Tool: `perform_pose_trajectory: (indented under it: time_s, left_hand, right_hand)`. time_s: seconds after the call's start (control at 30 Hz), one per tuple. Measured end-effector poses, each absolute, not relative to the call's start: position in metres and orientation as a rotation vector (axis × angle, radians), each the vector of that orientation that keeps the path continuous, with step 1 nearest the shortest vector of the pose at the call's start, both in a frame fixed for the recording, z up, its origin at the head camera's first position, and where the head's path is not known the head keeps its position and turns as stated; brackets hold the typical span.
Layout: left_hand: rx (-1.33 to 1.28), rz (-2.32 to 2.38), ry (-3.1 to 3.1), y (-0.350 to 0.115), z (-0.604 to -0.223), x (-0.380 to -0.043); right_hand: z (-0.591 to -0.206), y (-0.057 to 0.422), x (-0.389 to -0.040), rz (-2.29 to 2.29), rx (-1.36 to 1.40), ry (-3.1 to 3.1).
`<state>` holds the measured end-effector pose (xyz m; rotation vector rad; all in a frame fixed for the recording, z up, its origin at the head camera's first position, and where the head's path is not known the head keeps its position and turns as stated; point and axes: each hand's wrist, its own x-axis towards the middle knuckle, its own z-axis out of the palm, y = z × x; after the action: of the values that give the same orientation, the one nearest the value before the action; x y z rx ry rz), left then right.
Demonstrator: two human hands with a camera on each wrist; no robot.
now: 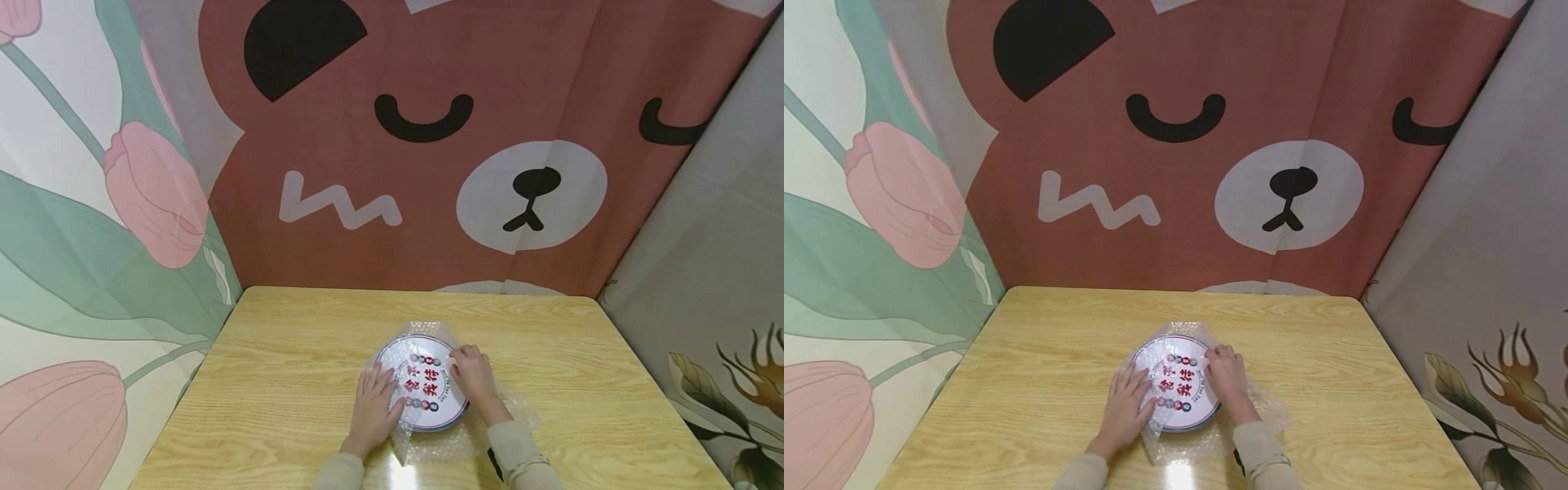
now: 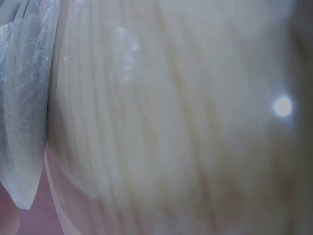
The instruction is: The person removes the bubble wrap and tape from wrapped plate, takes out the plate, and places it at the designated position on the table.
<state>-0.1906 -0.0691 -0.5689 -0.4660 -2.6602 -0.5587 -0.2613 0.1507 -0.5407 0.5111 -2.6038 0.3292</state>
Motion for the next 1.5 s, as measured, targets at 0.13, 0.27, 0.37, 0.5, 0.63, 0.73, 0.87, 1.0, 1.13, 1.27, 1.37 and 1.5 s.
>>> perform_pose_trajectory:
  time_s: [0.13,0.27,0.37,0.5,0.63,0.73,0.87,1.0,1.13,1.27,1.37,1.5]
  left_hand:
    - [-0.468,-0.559,-2.653,-0.069,-0.570,-0.191]
    - [-0.474,-0.554,-2.642,-0.068,-0.571,-0.191]
    - [-0.478,-0.555,-2.635,-0.068,-0.572,-0.191]
    - [-0.482,-0.559,-2.633,-0.068,-0.571,-0.191]
    - [-0.482,-0.559,-2.637,-0.068,-0.570,-0.190]
    - [-0.479,-0.555,-2.638,-0.068,-0.569,-0.190]
    - [-0.480,-0.551,-2.638,-0.068,-0.569,-0.190]
    - [-0.479,-0.549,-2.639,-0.068,-0.570,-0.190]
    - [-0.474,-0.542,-2.642,-0.068,-0.571,-0.191]
    - [-0.471,-0.531,-2.646,-0.069,-0.571,-0.191]
    - [-0.469,-0.531,-2.647,-0.069,-0.570,-0.191]
    - [-0.468,-0.535,-2.646,-0.070,-0.570,-0.191]
  right_hand:
    - [-0.542,0.150,-0.263,0.286,0.551,-2.608]
    - [-0.543,0.149,-0.263,0.261,0.601,-2.564]
    - [-0.542,0.147,-0.263,0.233,0.620,-2.554]
    - [-0.541,0.146,-0.264,0.201,0.633,-2.574]
    - [-0.542,0.145,-0.264,0.186,0.656,-2.589]
    - [-0.543,0.144,-0.265,0.157,0.674,-2.580]
    - [-0.544,0.143,-0.266,0.113,0.684,-2.560]
    - [-0.545,0.142,-0.267,0.089,0.679,-2.561]
    - [-0.546,0.141,-0.268,0.069,0.691,-2.562]
    - [-0.545,0.139,-0.270,0.004,0.723,-2.575]
    - [-0.544,0.137,-0.270,-0.045,0.737,-2.590]
    - [-0.543,0.135,-0.270,-0.053,0.742,-2.595]
